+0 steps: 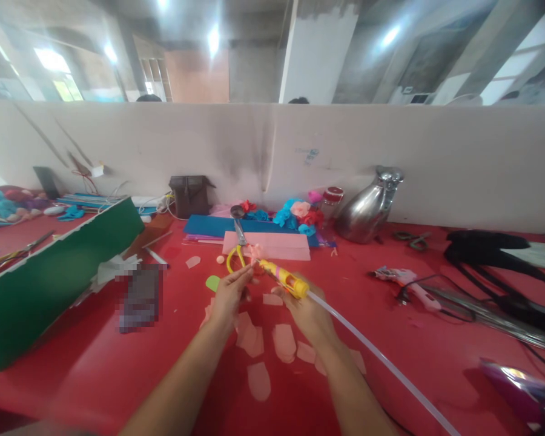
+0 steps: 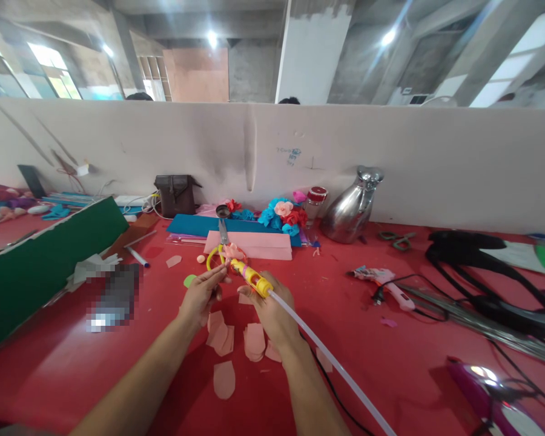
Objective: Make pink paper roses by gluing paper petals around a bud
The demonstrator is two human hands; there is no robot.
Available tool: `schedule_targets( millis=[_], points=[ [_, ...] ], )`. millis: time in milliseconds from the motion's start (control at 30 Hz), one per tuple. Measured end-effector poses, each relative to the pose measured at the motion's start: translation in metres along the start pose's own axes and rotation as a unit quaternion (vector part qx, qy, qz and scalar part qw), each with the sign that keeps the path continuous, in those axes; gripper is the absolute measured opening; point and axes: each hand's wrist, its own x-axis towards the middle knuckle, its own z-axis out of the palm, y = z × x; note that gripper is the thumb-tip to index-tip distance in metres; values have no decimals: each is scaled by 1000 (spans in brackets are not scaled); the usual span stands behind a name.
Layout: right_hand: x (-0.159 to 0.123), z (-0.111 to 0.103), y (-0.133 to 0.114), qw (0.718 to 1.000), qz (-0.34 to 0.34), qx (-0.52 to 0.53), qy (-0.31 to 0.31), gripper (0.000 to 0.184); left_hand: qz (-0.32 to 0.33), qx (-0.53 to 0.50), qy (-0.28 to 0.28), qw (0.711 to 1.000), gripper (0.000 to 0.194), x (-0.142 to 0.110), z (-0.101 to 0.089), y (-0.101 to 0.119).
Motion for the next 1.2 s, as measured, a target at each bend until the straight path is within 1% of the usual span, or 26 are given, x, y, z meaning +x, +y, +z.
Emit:
schedule_targets(
  millis=[200,333,500,700,767,933,1133,1200],
  points=[
    [1,-1,-5,1000,-23,-7,-6,23,2,-1,-2,1000,53,2,-1,-3],
    [1,-1,-3,1000,-13,-16,6,21,3,3,-4,1000,53,1,-1,-2],
    [2,-1,-1,1000,4,20,10,21,4,7,-2,1000,53,-1,1,0],
    [2,-2,-3,999,-28,-22,-5,24,3,7,-3,1000,52,0,0,-3],
    [1,-1,-2,1000,-19,-22,-3,25,2,8,-3,1000,52,1,0,-3],
    [1,-2,0,1000,11,27,8,26,-5,10,1,1000,52,1,0,-2],
    [2,-3,-1,1000,-9,-17,-19,26,2,1,2,1000,51,2,0,-2],
    [2,-4,-1,1000,-2,-5,-19,27,1,2,3,1000,51,2,0,-1]
  ],
)
